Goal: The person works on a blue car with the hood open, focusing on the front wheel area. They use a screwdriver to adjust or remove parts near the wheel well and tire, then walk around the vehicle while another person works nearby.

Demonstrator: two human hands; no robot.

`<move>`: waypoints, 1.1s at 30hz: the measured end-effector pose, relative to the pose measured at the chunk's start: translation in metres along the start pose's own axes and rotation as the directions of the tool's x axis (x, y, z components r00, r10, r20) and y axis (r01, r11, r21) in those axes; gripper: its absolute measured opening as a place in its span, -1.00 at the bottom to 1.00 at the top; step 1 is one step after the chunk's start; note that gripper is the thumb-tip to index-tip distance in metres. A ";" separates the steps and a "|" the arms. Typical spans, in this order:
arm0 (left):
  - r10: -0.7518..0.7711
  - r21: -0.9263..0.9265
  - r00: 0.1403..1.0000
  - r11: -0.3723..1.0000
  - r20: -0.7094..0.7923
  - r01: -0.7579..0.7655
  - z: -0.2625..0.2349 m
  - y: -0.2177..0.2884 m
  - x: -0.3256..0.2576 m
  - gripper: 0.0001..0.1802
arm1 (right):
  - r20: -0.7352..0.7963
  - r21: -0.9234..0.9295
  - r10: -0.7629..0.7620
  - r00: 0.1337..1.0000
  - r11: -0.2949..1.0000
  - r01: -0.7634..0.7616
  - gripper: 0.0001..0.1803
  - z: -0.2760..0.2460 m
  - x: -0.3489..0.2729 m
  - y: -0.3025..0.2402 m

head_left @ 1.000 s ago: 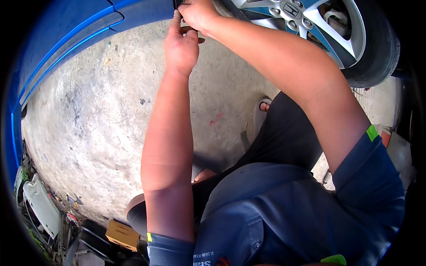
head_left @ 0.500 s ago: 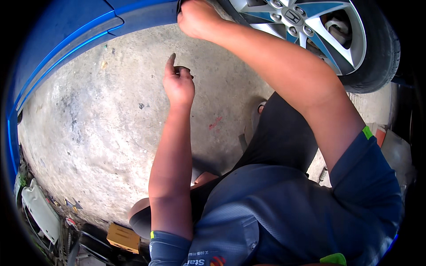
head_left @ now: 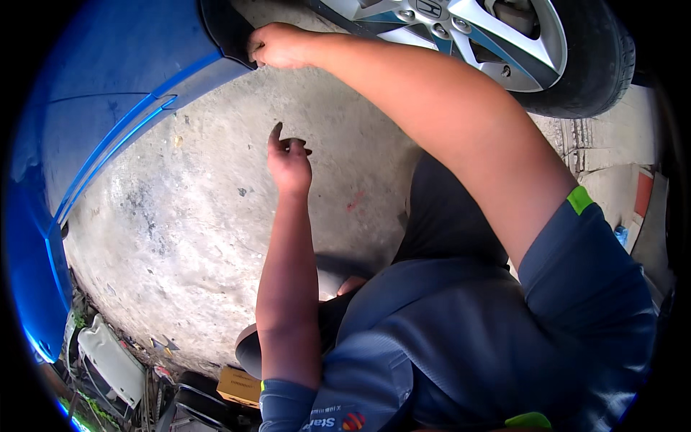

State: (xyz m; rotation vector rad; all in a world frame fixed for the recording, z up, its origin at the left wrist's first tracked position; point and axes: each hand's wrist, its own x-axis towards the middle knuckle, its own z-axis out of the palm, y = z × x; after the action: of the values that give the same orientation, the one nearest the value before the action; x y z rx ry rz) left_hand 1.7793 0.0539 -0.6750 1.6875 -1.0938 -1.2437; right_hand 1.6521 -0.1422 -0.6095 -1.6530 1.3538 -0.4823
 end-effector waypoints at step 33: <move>-0.193 0.095 0.979 0.978 0.062 0.186 -0.011 -0.010 -0.016 -0.37 | 0.420 0.900 0.030 0.907 -0.142 -0.412 -0.79 0.054 -0.005 0.018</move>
State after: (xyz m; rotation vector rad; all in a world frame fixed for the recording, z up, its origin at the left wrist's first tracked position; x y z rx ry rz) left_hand 1.7896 0.0732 -0.6760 1.8628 -1.0630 -1.4022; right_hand 1.6819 -0.1158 -0.6509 -0.0508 0.5489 -0.7556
